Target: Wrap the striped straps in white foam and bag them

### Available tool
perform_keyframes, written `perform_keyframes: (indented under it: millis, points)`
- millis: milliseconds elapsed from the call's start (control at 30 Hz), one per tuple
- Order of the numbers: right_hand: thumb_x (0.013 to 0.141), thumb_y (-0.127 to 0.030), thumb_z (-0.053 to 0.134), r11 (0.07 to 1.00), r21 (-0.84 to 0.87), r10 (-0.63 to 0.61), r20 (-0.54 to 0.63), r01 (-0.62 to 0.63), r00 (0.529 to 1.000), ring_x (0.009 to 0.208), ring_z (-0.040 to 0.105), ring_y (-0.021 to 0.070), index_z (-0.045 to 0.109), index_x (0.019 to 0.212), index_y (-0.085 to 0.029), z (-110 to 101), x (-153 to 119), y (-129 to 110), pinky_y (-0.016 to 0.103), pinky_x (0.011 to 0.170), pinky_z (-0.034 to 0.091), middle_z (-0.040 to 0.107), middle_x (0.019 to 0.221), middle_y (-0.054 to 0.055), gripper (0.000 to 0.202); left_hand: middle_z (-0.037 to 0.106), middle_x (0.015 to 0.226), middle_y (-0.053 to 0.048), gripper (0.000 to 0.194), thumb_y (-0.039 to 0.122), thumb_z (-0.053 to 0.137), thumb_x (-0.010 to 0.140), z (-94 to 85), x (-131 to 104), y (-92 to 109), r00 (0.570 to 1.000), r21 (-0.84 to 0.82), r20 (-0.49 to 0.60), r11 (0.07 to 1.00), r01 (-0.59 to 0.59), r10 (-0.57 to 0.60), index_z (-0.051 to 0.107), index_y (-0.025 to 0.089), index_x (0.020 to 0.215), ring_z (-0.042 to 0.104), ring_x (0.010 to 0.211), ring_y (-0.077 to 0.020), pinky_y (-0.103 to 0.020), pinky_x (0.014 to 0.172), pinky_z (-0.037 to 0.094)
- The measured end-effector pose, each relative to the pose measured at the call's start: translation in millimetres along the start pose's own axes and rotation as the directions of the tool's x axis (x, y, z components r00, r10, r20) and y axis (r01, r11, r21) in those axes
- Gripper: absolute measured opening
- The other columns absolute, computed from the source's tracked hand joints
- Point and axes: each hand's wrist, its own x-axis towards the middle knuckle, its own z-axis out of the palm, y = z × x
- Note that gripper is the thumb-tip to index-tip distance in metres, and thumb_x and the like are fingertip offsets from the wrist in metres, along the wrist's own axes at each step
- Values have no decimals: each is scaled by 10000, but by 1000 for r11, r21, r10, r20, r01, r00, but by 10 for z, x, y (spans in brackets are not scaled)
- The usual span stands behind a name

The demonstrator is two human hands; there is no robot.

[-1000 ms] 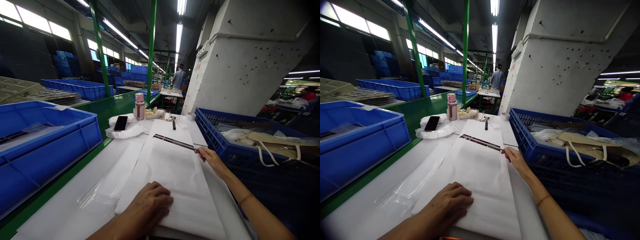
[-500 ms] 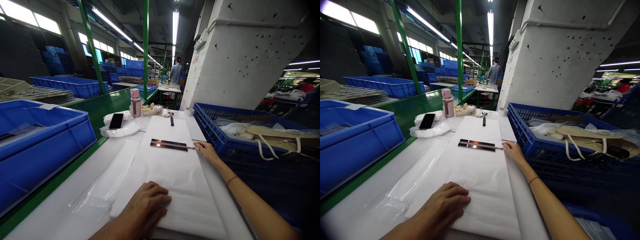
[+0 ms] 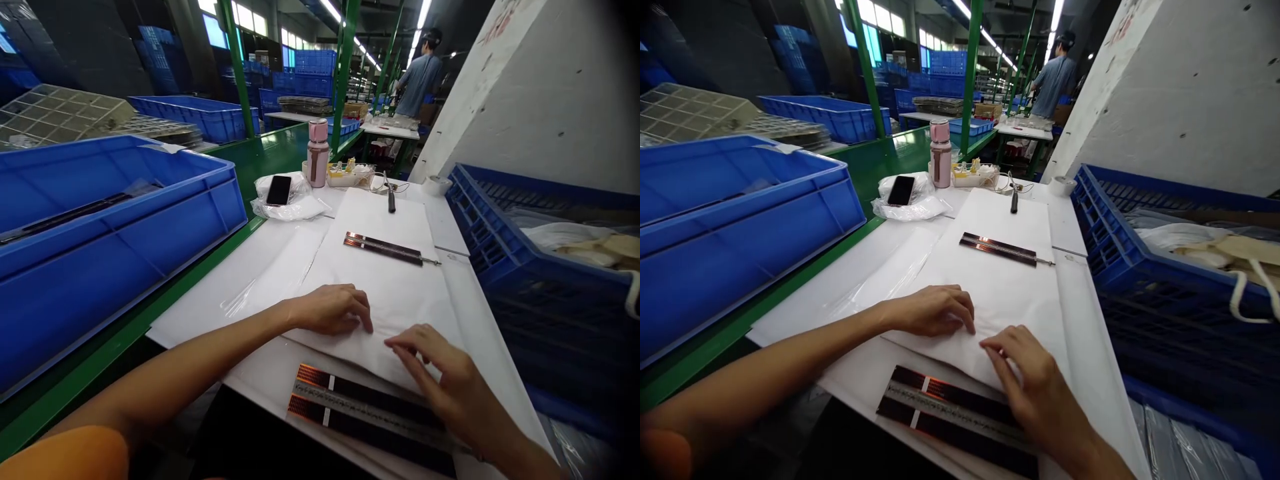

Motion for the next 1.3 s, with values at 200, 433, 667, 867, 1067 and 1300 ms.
perform_keyframes:
  millis: [200,433,667,867,1067,1300]
  points:
    - [908,-100,446,966,-173,-195,5,193,981,852,473,236,545,1033,-190,363,49,-188,394,728,408,543,918,69,183,611,1040,18,337,24,508,794,50,11,-36,1000,3,-7,1000,22,-22,679,268,951,520,938,-153,-256,808,394]
    - [926,-103,437,937,-278,-220,-5,211,975,786,450,223,567,925,-161,459,149,-209,389,678,380,518,819,61,143,611,1046,17,322,35,501,801,61,-12,-44,1000,-6,-17,1000,26,-26,674,265,945,525,941,-148,-256,793,390]
    - [919,-77,433,940,-256,-245,-41,227,969,768,443,208,543,886,-161,414,184,-187,364,666,362,516,808,54,143,628,1051,6,261,98,512,842,-58,-37,-56,1000,-72,8,997,28,-27,673,250,981,561,942,-151,-258,812,398]
    - [927,-120,430,916,-363,-242,-166,169,956,742,457,203,508,867,-172,216,320,-174,356,657,353,517,792,45,111,632,1087,-15,353,450,622,819,-446,-275,158,991,-125,19,983,137,-136,612,257,1115,574,978,-182,-261,806,419]
    - [927,-253,455,854,-512,-170,-113,90,979,796,522,225,549,950,-230,-113,187,33,379,692,367,587,859,21,100,639,918,17,139,276,517,908,-352,-353,203,892,-7,-375,963,268,-251,651,236,908,578,847,-133,-240,758,414]
    - [887,-422,525,910,-393,17,-284,-132,959,769,628,171,610,942,-288,-612,-537,638,267,647,490,651,880,-26,168,641,932,-6,153,172,606,821,-263,-575,-7,880,-152,-414,971,186,-234,668,234,946,589,892,-152,-250,790,453]
